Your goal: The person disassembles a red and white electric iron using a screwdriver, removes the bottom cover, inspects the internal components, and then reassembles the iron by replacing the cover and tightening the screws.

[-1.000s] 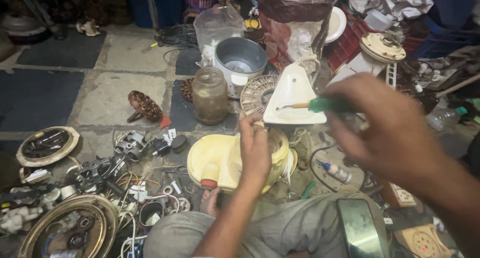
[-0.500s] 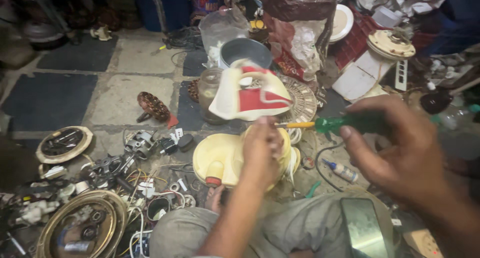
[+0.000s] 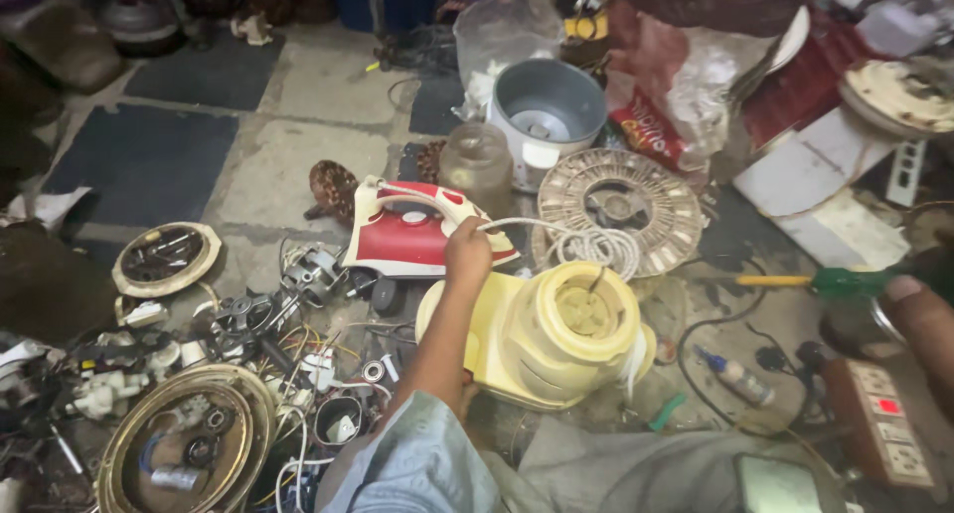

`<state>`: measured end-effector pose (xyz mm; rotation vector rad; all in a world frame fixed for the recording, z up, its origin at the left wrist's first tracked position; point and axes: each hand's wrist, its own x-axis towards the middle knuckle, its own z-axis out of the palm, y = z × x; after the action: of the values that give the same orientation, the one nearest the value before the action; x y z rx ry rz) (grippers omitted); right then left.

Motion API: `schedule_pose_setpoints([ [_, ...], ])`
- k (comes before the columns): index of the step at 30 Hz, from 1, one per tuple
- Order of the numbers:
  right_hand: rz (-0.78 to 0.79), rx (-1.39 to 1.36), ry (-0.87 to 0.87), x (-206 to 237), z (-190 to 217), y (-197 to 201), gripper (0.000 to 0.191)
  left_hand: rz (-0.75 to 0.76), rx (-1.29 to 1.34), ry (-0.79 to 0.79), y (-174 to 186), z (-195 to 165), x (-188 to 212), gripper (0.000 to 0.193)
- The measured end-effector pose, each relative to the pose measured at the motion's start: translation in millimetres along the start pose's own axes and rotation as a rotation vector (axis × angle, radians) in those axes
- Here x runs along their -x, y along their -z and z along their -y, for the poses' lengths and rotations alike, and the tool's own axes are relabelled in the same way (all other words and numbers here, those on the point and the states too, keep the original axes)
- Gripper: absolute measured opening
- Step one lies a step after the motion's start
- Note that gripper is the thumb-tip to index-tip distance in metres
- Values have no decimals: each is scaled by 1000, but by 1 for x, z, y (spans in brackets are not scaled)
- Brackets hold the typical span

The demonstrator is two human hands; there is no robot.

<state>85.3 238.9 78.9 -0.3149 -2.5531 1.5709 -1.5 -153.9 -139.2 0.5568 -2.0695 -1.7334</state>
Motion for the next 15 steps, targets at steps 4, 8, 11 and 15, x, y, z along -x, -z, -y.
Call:
schedule_pose_setpoints([
  [4, 84, 55, 329, -46, -11, -27, 21, -44, 12, -64, -12, 5, -9, 23],
  [8, 172, 66, 669, -66, 44, -112, 26, -101, -44, -129, -17, 15, -14, 21],
  [11, 511, 73, 881, -71, 105, -235, 33, -131, -23, -246, -13, 24, -17, 19],
  [15, 693, 828, 1047, -57, 139, -416, 61, 26, -276, -153, -10, 30, -31, 33],
])
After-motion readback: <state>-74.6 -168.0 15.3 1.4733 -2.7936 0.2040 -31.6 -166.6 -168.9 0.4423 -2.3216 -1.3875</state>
